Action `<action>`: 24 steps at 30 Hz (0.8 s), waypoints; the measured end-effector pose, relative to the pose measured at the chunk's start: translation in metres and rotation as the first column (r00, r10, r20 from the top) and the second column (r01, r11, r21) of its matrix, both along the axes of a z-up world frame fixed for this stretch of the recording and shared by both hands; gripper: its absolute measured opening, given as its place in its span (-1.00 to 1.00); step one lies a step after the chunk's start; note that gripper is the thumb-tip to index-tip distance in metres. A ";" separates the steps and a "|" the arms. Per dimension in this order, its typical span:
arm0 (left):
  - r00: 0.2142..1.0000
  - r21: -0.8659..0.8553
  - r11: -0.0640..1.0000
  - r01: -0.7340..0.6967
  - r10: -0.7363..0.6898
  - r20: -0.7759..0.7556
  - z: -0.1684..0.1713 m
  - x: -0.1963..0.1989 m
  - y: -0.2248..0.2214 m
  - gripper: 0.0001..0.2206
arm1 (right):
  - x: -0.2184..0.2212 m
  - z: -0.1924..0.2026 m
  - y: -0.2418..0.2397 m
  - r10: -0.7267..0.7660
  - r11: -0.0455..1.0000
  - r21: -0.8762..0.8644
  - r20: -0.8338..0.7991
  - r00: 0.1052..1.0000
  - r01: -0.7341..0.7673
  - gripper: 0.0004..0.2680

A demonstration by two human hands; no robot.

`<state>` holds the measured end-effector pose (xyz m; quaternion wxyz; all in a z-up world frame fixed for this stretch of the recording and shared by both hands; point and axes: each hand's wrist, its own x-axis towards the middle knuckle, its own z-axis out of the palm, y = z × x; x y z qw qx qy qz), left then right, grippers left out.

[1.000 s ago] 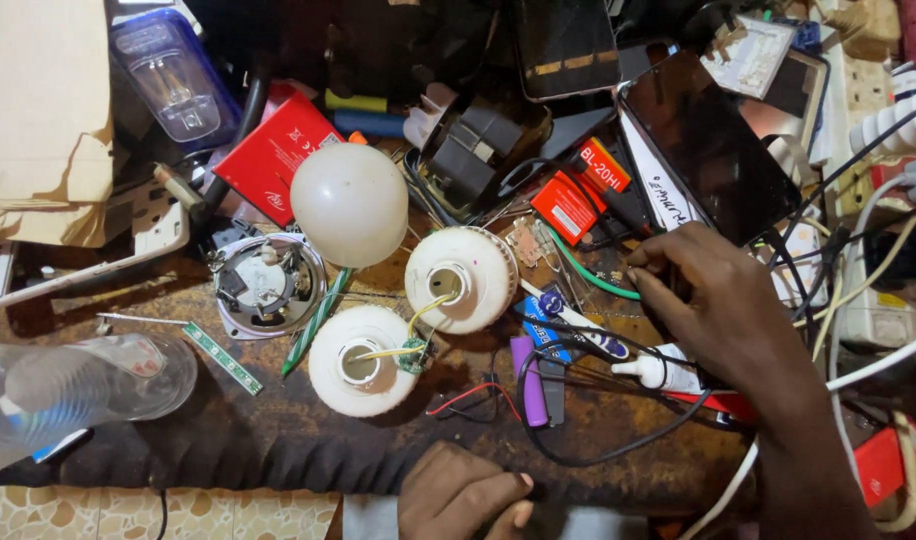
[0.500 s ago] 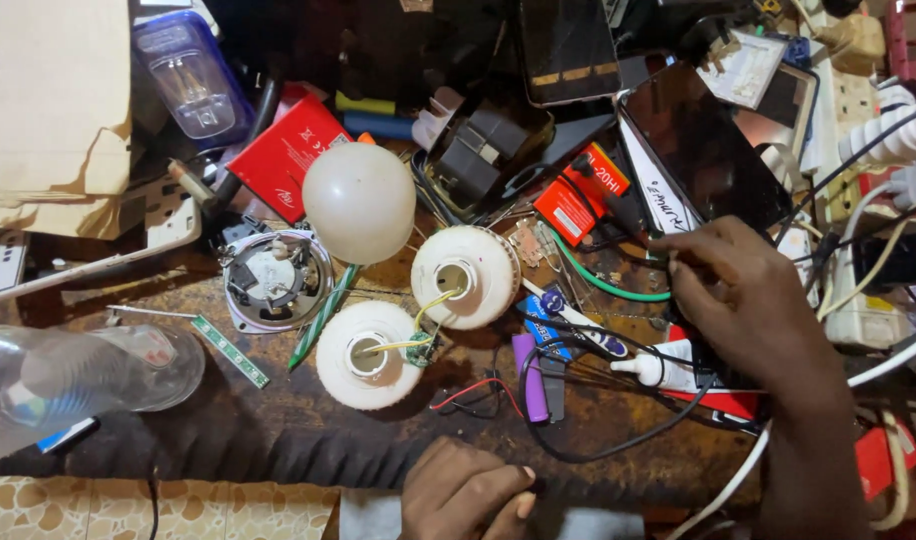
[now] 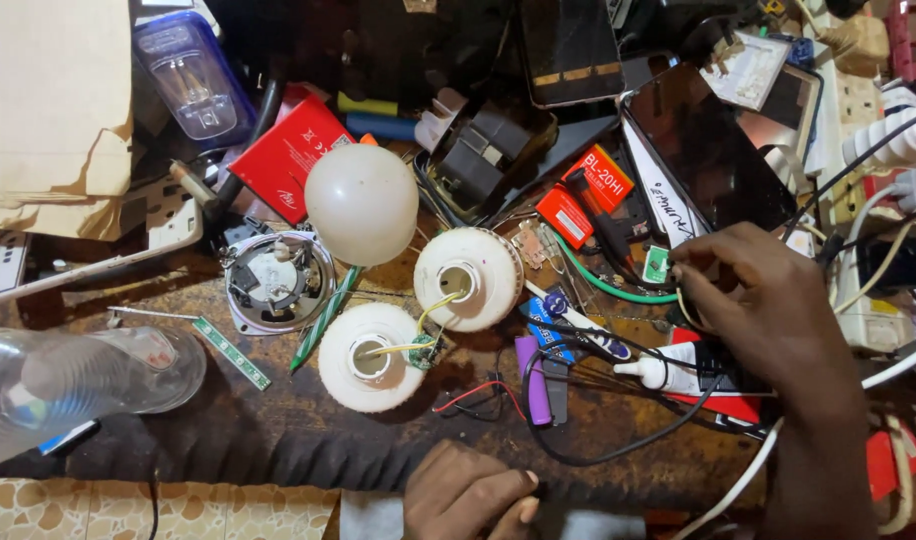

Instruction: The person is seen working on a cluttered workbench, attempting to repair or assemble electronic components, specifically focusing on a light bulb and its internal circuitry.

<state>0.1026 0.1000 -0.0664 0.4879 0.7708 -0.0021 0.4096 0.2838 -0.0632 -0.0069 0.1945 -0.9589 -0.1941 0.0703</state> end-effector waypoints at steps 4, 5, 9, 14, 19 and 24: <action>1.000 -0.007 1.000 0.016 -0.016 -0.012 0.001 -0.001 0.000 -0.86 | -0.003 -0.001 0.006 -0.007 1.000 0.011 -0.014 1.000 0.007 -0.88; 0.999 -0.008 1.000 0.026 -0.026 -0.021 0.001 -0.002 0.001 -0.87 | -0.002 -0.003 0.006 0.012 1.000 0.026 -0.017 1.000 -0.012 -0.87; 0.997 0.010 0.997 0.077 -0.077 -0.018 -0.001 -0.004 0.004 -0.87 | -0.004 -0.004 0.010 0.019 0.999 0.027 0.010 1.000 -0.020 -0.86; 0.987 0.031 0.987 0.157 -0.156 -0.033 0.008 -0.006 0.010 -0.84 | -0.006 -0.003 0.011 0.023 0.996 0.079 0.041 0.999 -0.027 -0.90; 0.971 0.035 0.974 0.223 -0.218 -0.098 0.008 -0.013 0.011 -0.91 | -0.003 -0.021 0.003 0.137 0.983 0.096 0.169 0.976 -0.155 -0.90; 0.977 0.038 0.984 0.173 -0.167 -0.130 0.024 -0.018 0.009 -0.90 | -0.012 -0.015 0.006 0.140 0.978 0.117 0.242 0.960 -0.172 -0.88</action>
